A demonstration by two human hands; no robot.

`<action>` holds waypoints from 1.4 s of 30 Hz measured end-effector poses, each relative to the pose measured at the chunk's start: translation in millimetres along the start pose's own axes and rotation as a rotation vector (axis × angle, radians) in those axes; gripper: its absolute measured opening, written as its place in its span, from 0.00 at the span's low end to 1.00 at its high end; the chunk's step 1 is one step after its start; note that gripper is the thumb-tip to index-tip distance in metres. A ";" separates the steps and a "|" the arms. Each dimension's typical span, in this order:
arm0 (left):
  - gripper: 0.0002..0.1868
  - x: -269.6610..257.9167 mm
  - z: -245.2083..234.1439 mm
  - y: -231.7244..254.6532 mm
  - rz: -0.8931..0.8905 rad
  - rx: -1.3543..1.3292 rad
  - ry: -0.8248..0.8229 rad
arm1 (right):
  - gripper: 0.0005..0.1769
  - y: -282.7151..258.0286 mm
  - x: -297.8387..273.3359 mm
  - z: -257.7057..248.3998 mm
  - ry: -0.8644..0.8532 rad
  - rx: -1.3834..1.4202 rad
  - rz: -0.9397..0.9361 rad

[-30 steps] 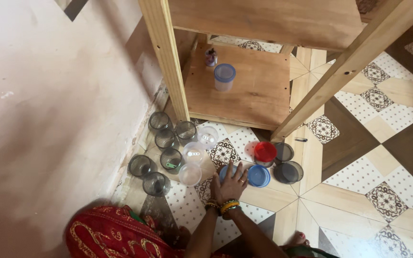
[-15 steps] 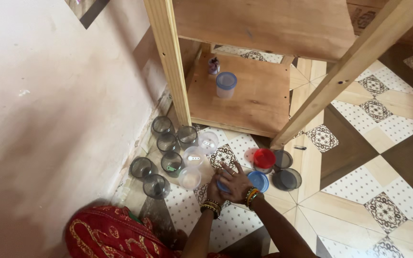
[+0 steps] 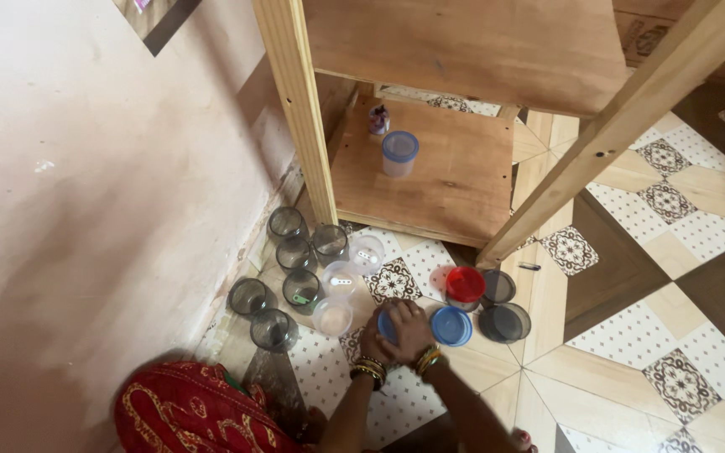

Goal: The person sits on the floor and opens several plastic containers with red and blue lids, then places the lids and containers on the floor. The person handles each container one at a time, removing the lid and setting it aside.

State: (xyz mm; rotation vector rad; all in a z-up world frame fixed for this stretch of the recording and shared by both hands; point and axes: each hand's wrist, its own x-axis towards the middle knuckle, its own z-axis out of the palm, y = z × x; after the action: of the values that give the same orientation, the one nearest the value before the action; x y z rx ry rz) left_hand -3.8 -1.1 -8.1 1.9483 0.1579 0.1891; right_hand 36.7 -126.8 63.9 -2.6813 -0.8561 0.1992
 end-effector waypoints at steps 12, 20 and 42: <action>0.30 2.9 7.0 5.2 -0.048 -0.366 0.040 | 0.45 -65.6 2.1 -3.9 0.370 0.120 0.460; 0.27 3.9 0.8 9.1 -0.142 -0.243 0.028 | 0.43 -39.5 -3.8 -1.2 0.274 0.109 0.231; 0.31 6.6 1.7 -4.9 -0.077 -0.293 0.005 | 0.44 -40.2 2.4 -21.3 0.096 0.126 0.220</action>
State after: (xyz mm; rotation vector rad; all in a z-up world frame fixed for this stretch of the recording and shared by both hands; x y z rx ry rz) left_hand 2.9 0.4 -12.8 1.6479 0.1972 0.1566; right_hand 21.8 -100.0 97.6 -2.6383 -0.5019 0.1665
